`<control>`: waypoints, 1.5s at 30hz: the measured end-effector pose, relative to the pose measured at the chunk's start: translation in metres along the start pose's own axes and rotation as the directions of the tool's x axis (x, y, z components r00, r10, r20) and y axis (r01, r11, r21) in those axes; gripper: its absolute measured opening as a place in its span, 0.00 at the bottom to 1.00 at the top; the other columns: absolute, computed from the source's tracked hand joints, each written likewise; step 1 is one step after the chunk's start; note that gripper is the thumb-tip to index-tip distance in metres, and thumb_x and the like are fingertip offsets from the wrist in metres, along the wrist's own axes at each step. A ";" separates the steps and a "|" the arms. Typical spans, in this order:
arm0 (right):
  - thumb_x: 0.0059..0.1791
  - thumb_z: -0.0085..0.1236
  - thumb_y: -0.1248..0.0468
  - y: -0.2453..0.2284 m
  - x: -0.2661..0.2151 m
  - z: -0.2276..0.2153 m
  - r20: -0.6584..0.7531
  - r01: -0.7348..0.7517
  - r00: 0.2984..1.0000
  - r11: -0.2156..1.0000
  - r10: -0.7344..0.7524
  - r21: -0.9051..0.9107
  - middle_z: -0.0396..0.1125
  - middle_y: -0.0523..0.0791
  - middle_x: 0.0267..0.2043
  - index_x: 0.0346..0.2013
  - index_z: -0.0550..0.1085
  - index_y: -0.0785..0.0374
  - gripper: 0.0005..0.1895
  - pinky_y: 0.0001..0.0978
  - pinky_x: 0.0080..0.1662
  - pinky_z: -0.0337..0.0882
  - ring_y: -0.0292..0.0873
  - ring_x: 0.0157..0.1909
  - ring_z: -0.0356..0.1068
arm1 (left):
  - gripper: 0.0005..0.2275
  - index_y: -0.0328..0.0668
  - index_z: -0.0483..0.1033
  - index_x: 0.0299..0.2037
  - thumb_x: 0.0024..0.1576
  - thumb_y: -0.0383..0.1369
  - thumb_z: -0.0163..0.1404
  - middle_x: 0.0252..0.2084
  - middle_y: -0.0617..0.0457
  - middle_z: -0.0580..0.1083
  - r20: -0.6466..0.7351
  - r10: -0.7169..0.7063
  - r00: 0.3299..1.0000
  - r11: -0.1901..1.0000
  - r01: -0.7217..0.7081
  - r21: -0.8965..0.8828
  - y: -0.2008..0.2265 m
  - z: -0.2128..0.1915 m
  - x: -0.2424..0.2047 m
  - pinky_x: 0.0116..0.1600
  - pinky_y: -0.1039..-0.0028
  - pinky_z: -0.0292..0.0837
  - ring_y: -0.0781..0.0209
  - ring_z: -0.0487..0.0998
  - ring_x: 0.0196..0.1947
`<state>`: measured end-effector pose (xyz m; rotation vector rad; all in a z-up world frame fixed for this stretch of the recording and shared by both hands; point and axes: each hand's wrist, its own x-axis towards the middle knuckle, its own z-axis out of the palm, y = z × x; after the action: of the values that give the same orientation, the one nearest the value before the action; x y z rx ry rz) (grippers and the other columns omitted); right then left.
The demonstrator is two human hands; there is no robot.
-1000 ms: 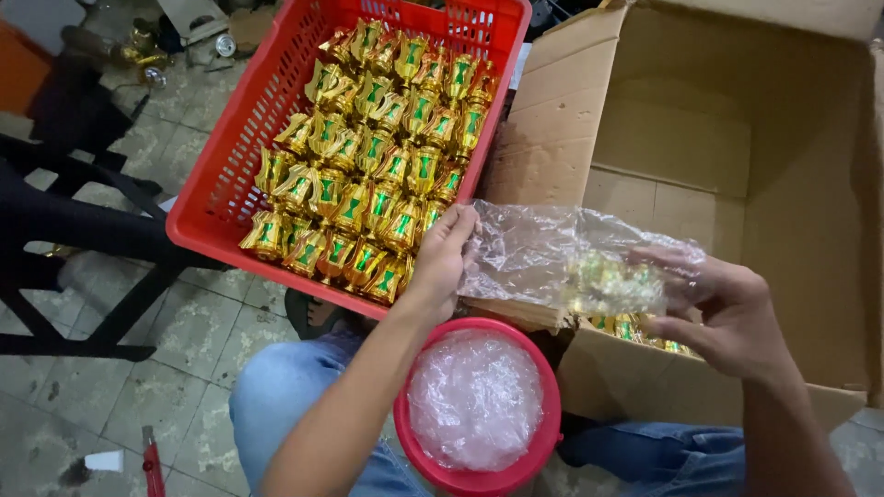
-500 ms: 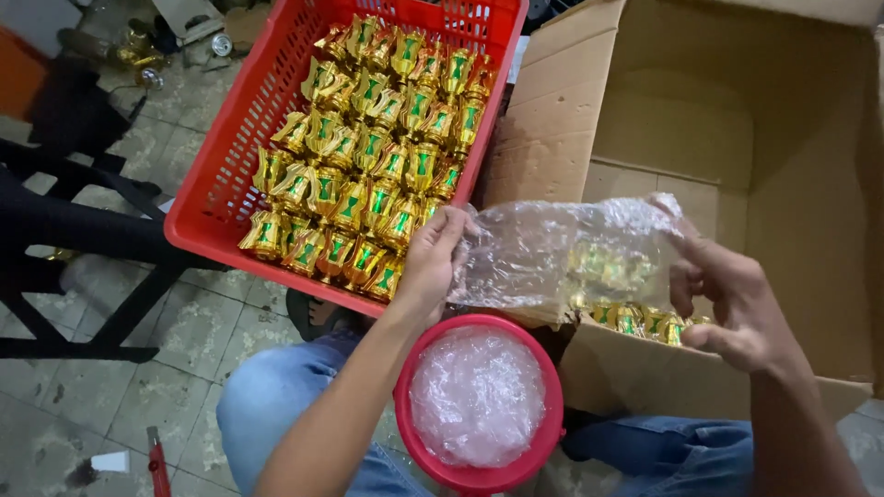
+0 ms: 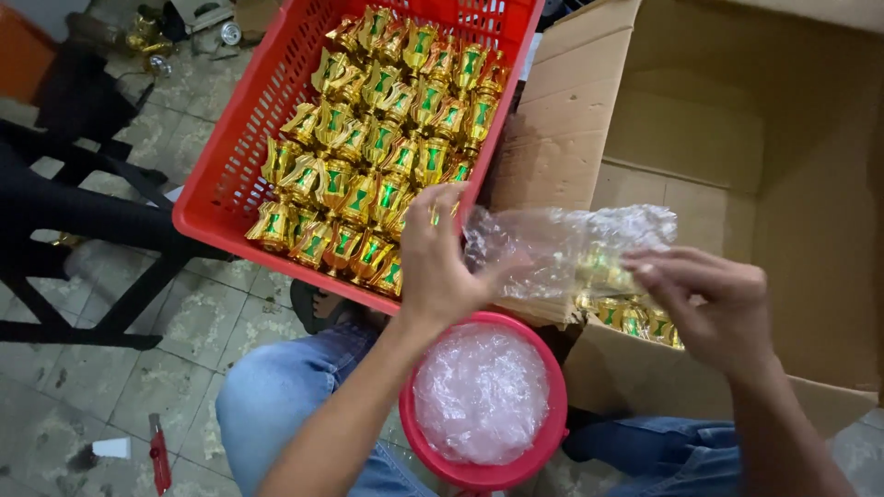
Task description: The person sits on the floor and wraps small gold and green items in bubble wrap, then places them into a cardboard box. The person repeatedly picks items from a red basket, wraps them, and arranges them in the box.
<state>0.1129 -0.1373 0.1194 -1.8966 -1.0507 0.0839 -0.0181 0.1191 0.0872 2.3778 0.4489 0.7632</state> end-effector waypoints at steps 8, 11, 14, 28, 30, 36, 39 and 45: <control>0.50 0.56 0.62 -0.040 -0.006 0.035 0.215 0.073 0.975 0.994 -0.053 -0.085 0.80 0.45 0.44 0.42 0.83 0.58 0.10 0.32 0.41 0.82 0.42 0.40 0.82 | 0.54 0.65 0.43 0.75 0.41 0.66 0.61 0.69 0.43 0.63 0.211 0.283 0.936 0.912 -0.330 0.242 0.008 0.049 -0.050 0.68 0.39 0.58 0.42 0.63 0.72; 0.50 0.53 0.55 -0.046 -0.001 0.028 0.328 0.040 0.945 0.996 -0.011 -0.081 0.80 0.45 0.47 0.46 0.82 0.54 0.16 0.34 0.39 0.80 0.42 0.39 0.82 | 0.48 0.63 0.42 0.76 0.50 0.57 0.61 0.59 0.48 0.71 0.154 0.305 0.940 0.924 -0.332 0.191 0.005 0.054 -0.049 0.66 0.35 0.60 0.45 0.71 0.63; 0.45 0.57 0.43 -0.043 0.001 0.020 0.465 -0.022 0.879 0.984 0.105 -0.179 0.76 0.41 0.42 0.51 0.82 0.40 0.22 0.36 0.33 0.74 0.40 0.31 0.79 | 0.39 0.59 0.47 0.75 0.54 0.44 0.56 0.54 0.51 0.74 0.148 0.321 0.935 0.938 -0.336 0.086 0.010 0.049 -0.048 0.66 0.37 0.61 0.49 0.76 0.55; 0.49 0.56 0.57 -0.044 0.007 0.013 0.527 0.108 0.840 0.992 -0.129 0.071 0.81 0.40 0.45 0.39 0.84 0.54 0.11 0.37 0.45 0.82 0.41 0.44 0.83 | 0.54 0.67 0.37 0.72 0.36 0.42 0.64 0.55 0.36 0.73 0.831 0.188 0.524 0.794 0.417 -0.443 0.024 0.004 -0.015 0.59 0.50 0.75 0.40 0.75 0.60; 0.47 0.60 0.57 -0.046 0.007 0.011 0.484 0.108 0.863 0.989 -0.143 0.101 0.81 0.40 0.40 0.38 0.84 0.56 0.10 0.33 0.47 0.80 0.40 0.41 0.81 | 0.53 0.68 0.39 0.72 0.36 0.38 0.62 0.49 0.39 0.73 0.829 0.170 0.534 0.791 0.427 -0.437 0.025 0.002 -0.016 0.52 0.59 0.77 0.46 0.79 0.50; 0.39 0.60 0.44 -0.016 -0.007 -0.013 0.293 0.142 0.950 0.984 -0.107 -0.103 0.79 0.44 0.42 0.37 0.82 0.55 0.22 0.31 0.45 0.84 0.40 0.43 0.82 | 0.51 0.64 0.39 0.73 0.39 0.36 0.60 0.44 0.48 0.76 0.800 0.205 0.564 0.779 0.401 -0.482 0.023 0.003 -0.023 0.48 0.66 0.78 0.55 0.79 0.39; 0.62 0.30 0.44 0.057 -0.034 -0.040 0.049 -0.167 0.984 0.984 0.171 -0.066 0.72 0.58 0.51 0.39 0.77 0.74 0.37 0.36 0.51 0.70 0.50 0.50 0.72 | 0.51 0.60 0.38 0.74 0.40 0.44 0.60 0.46 0.51 0.78 0.785 0.296 0.544 0.676 0.462 -0.574 0.027 -0.001 -0.025 0.53 0.61 0.82 0.52 0.84 0.45; 0.57 0.53 0.68 0.145 -0.018 -0.023 0.200 -0.179 0.961 0.982 0.188 -0.064 0.69 0.63 0.55 0.35 0.72 0.77 0.11 0.39 0.58 0.68 0.57 0.61 0.72 | 0.51 0.69 0.44 0.77 0.40 0.55 0.58 0.42 0.58 0.77 0.619 0.412 0.668 0.404 0.475 -0.782 0.055 -0.012 -0.047 0.51 0.75 0.82 0.65 0.81 0.40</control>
<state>0.2033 -0.1947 0.0167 -2.0566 -1.0166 0.3730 -0.0544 0.0602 0.1101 1.3099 -0.2914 -0.1462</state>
